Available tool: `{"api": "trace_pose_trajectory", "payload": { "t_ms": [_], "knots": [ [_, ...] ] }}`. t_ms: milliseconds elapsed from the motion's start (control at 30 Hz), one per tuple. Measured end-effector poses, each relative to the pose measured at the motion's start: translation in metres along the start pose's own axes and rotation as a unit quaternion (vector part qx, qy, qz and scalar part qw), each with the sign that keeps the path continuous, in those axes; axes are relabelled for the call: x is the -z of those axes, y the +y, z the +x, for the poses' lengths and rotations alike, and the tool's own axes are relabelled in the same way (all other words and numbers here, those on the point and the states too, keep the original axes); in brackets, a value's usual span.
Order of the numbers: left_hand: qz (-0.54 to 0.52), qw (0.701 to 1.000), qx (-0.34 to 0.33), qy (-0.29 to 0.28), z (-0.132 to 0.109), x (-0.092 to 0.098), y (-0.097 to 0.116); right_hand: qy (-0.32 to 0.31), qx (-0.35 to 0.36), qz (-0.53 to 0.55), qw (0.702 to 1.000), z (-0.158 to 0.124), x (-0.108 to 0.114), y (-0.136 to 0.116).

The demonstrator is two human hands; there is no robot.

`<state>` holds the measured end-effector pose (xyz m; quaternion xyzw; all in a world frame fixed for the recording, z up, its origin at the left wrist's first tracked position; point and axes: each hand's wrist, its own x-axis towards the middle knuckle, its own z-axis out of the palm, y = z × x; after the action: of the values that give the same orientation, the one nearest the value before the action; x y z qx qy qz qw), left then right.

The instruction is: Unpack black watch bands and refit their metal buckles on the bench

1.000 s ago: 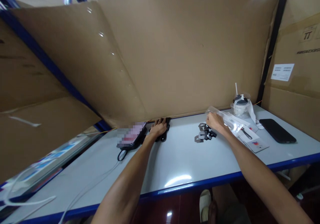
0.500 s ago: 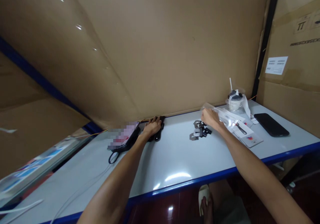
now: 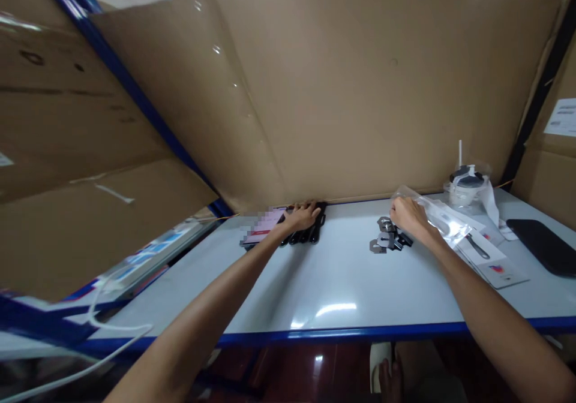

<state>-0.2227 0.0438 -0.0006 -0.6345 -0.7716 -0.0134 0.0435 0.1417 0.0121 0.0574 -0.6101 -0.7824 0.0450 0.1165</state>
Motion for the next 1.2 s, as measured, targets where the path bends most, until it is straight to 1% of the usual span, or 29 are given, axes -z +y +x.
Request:
{"api": "trace_pose_trajectory", "payload": {
  "t_ms": [100, 200, 300, 400, 567, 767, 867, 967, 1033, 1067, 1133, 1167, 1200],
  "knots": [
    [-0.015, 0.999, 0.024, -0.043, -0.017, -0.007, 0.014, -0.002, -0.002, 0.000, 1.000, 0.000, -0.002, 0.000],
    [-0.022, 0.998, 0.016, -0.048, -0.028, -0.008, 0.022, -0.003, 0.002, -0.003, 1.000, 0.001, -0.004, 0.001],
    [-0.030, 0.998, -0.003, -0.057, -0.029, -0.007, 0.024, -0.001, 0.006, -0.005, 1.000, 0.001, -0.005, 0.001],
    [-0.039, 0.997, -0.004, -0.068, -0.027, -0.009, 0.024, -0.001, 0.002, -0.005, 1.000, 0.001, -0.005, 0.000],
    [-0.052, 0.997, -0.010, -0.061, -0.024, -0.014, 0.024, 0.002, 0.006, -0.009, 1.000, 0.001, -0.006, 0.000],
    [-0.065, 0.997, -0.019, -0.047, -0.023, -0.017, 0.024, 0.002, 0.005, -0.006, 1.000, 0.003, -0.010, 0.006],
    [-0.069, 0.997, -0.018, -0.041, -0.025, -0.015, 0.025, 0.004, 0.007, -0.004, 1.000, 0.005, -0.010, 0.008],
    [-0.074, 0.996, -0.020, -0.036, -0.031, -0.008, 0.026, 0.003, 0.000, -0.009, 1.000, 0.006, -0.008, 0.009],
    [-0.078, 0.996, -0.037, -0.019, -0.034, -0.001, 0.028, 0.003, -0.008, -0.017, 1.000, 0.004, -0.003, 0.008],
    [-0.080, 0.995, -0.056, 0.004, -0.036, 0.002, 0.030, 0.003, -0.011, -0.023, 1.000, 0.002, 0.000, 0.008],
    [-0.120, 0.980, -0.115, 0.112, -0.038, 0.008, 0.039, -0.004, -0.003, -0.035, 0.999, -0.003, 0.007, 0.007],
    [-0.156, 0.967, -0.134, 0.149, -0.040, 0.011, 0.047, -0.013, -0.003, -0.044, 0.999, -0.006, 0.011, 0.006],
    [-0.190, 0.954, -0.156, 0.171, -0.042, 0.013, 0.056, -0.031, 0.003, -0.052, 0.998, -0.010, 0.015, 0.005]
  ]
}}
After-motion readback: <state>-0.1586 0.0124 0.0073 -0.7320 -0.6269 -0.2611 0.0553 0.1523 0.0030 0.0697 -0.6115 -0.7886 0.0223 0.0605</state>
